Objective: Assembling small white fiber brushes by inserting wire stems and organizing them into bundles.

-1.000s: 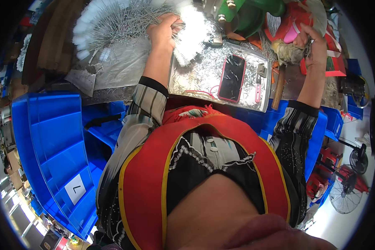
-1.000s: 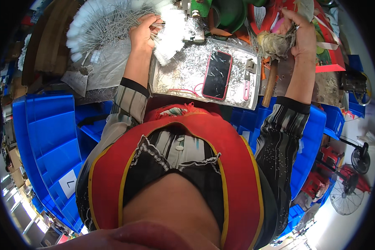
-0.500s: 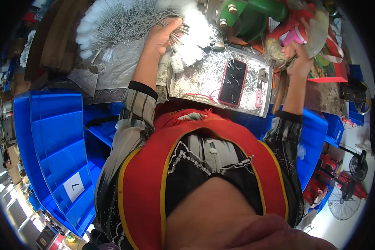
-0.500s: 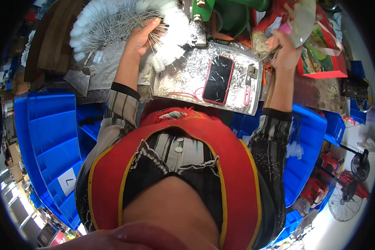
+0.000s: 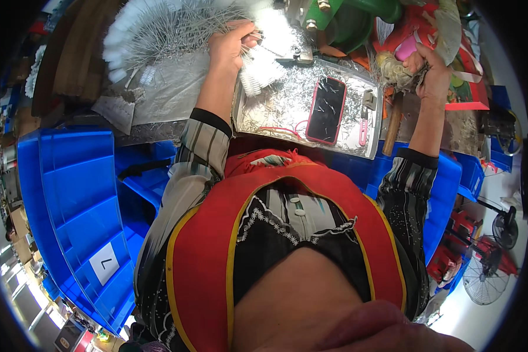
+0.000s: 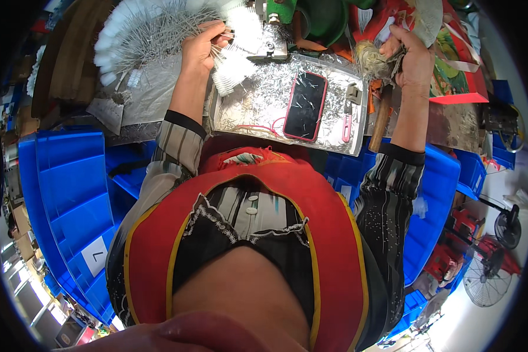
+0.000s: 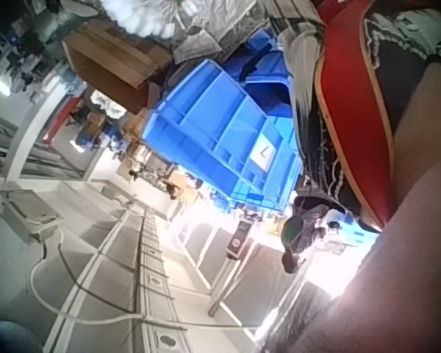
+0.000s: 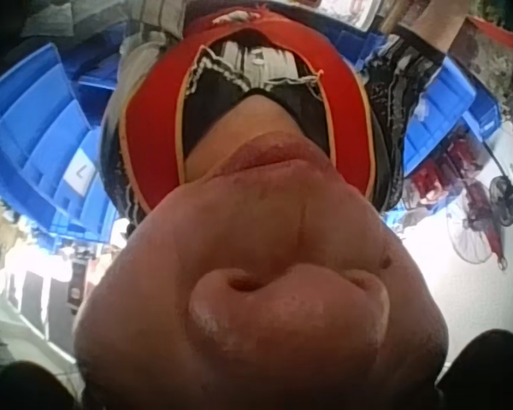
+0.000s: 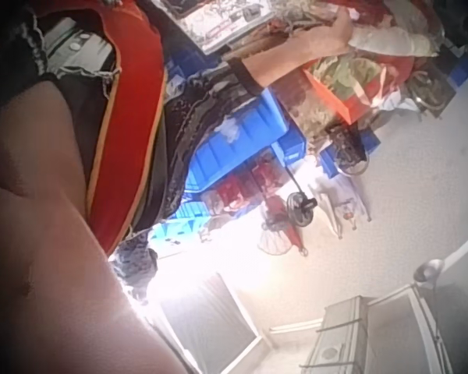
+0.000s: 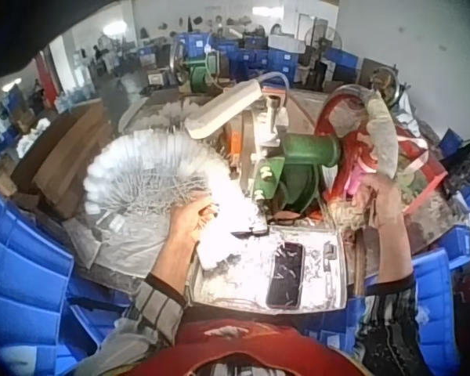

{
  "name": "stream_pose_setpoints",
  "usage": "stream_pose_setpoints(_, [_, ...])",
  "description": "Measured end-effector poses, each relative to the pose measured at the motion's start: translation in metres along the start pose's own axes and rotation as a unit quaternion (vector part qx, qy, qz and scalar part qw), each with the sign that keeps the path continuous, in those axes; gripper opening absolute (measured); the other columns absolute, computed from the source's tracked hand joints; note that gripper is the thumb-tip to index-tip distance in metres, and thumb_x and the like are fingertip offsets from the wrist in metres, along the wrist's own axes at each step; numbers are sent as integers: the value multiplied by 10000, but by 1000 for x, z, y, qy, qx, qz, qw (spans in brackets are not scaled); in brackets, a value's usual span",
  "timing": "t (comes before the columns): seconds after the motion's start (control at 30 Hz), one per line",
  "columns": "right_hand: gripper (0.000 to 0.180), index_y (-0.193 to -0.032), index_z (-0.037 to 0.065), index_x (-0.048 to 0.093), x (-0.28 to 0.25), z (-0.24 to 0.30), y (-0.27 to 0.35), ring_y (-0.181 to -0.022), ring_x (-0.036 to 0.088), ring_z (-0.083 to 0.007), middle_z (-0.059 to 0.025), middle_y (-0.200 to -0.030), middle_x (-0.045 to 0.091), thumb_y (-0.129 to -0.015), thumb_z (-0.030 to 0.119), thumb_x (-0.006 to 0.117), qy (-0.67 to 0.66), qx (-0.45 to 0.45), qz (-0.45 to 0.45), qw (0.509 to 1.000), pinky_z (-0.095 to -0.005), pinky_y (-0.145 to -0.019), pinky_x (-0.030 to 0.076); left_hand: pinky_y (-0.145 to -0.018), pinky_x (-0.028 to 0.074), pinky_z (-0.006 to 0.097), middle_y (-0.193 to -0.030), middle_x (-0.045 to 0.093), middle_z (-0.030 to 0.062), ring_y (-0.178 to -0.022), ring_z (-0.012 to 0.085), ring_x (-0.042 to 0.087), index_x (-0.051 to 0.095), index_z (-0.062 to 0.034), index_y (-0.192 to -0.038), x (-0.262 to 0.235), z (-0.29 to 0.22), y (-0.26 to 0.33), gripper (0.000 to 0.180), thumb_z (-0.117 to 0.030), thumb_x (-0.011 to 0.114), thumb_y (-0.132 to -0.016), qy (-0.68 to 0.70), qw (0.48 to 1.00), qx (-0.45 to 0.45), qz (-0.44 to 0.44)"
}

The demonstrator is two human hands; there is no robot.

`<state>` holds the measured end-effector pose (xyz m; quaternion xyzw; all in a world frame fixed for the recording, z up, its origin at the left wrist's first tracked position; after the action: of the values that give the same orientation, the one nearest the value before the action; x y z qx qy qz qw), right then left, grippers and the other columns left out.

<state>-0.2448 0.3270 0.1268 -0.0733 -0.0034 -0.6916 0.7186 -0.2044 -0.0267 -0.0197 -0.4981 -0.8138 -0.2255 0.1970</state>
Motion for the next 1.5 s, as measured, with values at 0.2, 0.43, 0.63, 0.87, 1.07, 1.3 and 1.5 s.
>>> stream_pose_setpoints(0.2, [216, -593, -14, 543, -1, 24, -17, -480, 464, -158, -41, -499, 419, -735, 147, 566, 23, 62, 90, 994, -288, -499, 405, -427, 489, 213, -693, 593, 171, -537, 189, 590, 561, 101, -805, 6, -6, 5, 169, 29, 645, -677, -28, 1000, 2, -9])
stream_pose_setpoints(0.43, [180, -552, 15, 454, 1, -14, 18, -483, 470, -175, -70, -490, 442, -714, -18, 525, 29, -220, -82, 972, -317, -586, 438, -423, 477, 211, -690, 592, 166, -529, 176, 586, 566, 87, -802, 8, -3, 2, 172, 20, 657, -673, -10, 1000, 8, -12])
stream_pose_setpoints(0.63, [238, -512, 28, 427, -2, -25, 7, -481, 450, -175, -73, -487, 422, -737, 37, 507, -5, -129, 13, 992, -325, -615, 424, -392, 418, 197, -671, 593, 121, -500, 143, 558, 587, 34, -748, 6, -6, 5, 126, -4, 673, -666, 18, 998, 37, -55])
stream_pose_setpoints(0.87, [295, -505, 63, 447, 7, 28, -9, -458, 472, -173, -52, -469, 425, -712, 209, 599, 64, 72, 50, 994, -277, -494, 397, -411, 407, 204, -648, 588, 91, -507, 126, 540, 594, 14, -702, 4, -5, 9, 84, -6, 666, -663, -20, 989, 48, -140])
stream_pose_setpoints(1.07, [326, -508, 109, 385, 9, 44, -25, -434, 390, -131, -4, -459, 354, -780, 188, 547, 43, 106, 86, 990, -275, -497, 352, -420, 400, 202, -639, 588, 69, -505, 118, 534, 600, 13, -695, 17, -14, 10, 76, -9, 663, -661, -50, 987, 102, -116])
stream_pose_setpoints(1.3, [220, -568, 51, 455, -3, 7, 3, -460, 430, -153, -43, -480, 394, -774, 88, 522, 47, -124, -39, 990, -303, -544, 406, -417, 384, 196, -625, 585, 76, -491, 115, 526, 601, 26, -711, 18, -9, 3, 74, -12, 655, -678, -52, 987, 94, -119])
stream_pose_setpoints(1.5, [145, -566, -26, 492, 5, -40, 8, -443, 469, -180, -85, -480, 461, -703, 10, 522, -17, -243, 33, 969, -315, -534, 437, -496, 488, 215, -727, 606, 134, -560, 150, 572, 584, 55, -793, 12, -17, -8, 117, -27, 632, -726, -61, 998, -10, 16])
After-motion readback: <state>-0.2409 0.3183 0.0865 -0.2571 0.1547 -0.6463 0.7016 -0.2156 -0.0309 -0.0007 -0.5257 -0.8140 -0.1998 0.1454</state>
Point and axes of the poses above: each hand's wrist, its own y-axis away from the middle knuckle, its own x-axis out of the palm, z = x × y, the point moved 5 cm from there along -y, towards the middle knuckle
